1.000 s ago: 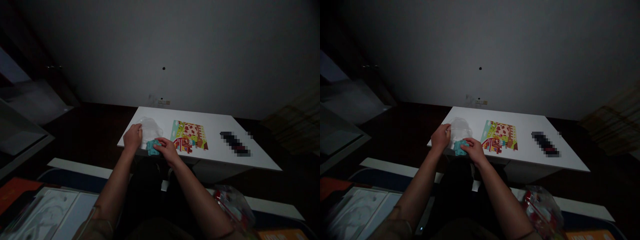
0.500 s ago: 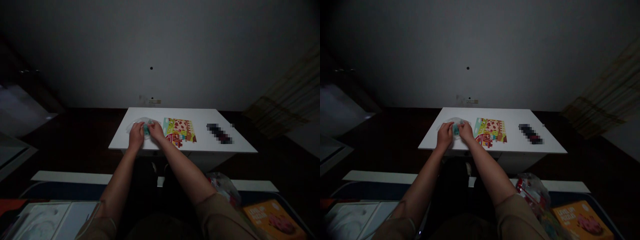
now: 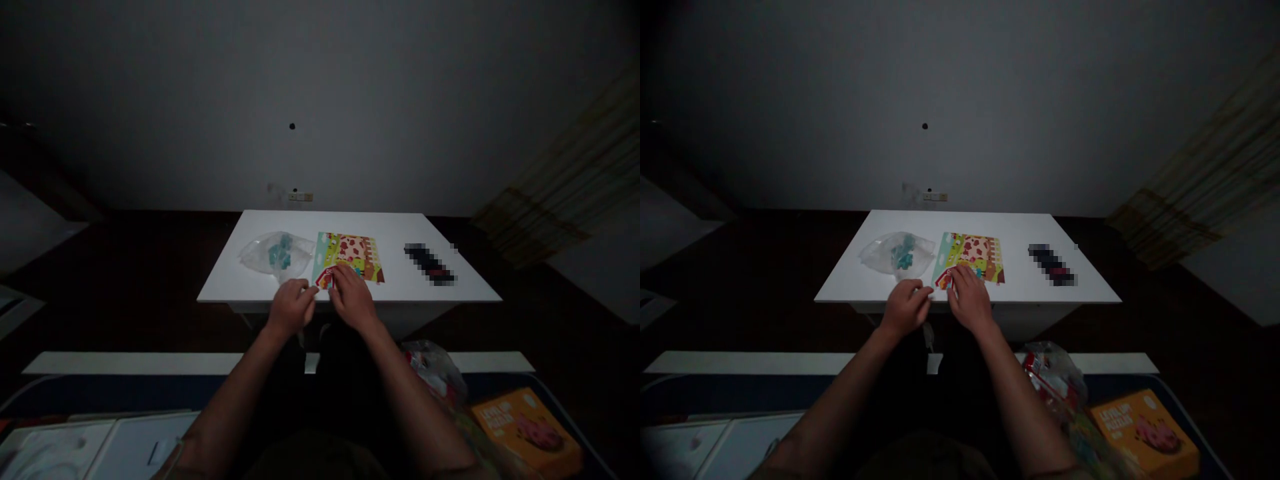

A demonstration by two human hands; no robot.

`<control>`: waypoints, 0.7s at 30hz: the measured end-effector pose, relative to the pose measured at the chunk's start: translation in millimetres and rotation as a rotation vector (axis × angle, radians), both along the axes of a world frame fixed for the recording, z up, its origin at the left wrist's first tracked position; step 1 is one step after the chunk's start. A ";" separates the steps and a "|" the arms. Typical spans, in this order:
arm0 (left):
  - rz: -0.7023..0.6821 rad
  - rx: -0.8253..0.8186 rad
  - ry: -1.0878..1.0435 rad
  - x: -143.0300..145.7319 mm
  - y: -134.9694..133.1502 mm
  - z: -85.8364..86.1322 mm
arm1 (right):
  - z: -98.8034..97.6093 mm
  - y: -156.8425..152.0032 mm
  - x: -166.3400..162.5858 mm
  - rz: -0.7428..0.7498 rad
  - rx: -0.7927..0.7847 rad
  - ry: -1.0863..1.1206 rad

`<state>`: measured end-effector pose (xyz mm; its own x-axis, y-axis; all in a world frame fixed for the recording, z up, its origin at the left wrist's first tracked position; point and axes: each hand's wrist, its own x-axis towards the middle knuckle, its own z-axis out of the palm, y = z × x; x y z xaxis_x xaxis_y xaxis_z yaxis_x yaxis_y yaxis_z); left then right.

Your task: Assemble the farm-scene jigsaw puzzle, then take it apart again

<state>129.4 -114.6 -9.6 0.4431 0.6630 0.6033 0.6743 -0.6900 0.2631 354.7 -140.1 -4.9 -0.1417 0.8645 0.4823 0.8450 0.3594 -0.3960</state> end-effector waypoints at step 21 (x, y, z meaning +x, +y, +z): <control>-0.100 -0.482 0.013 66.6 22.7 26.9 | -3.4 -23.1 78.3 0.103 -0.021 -0.114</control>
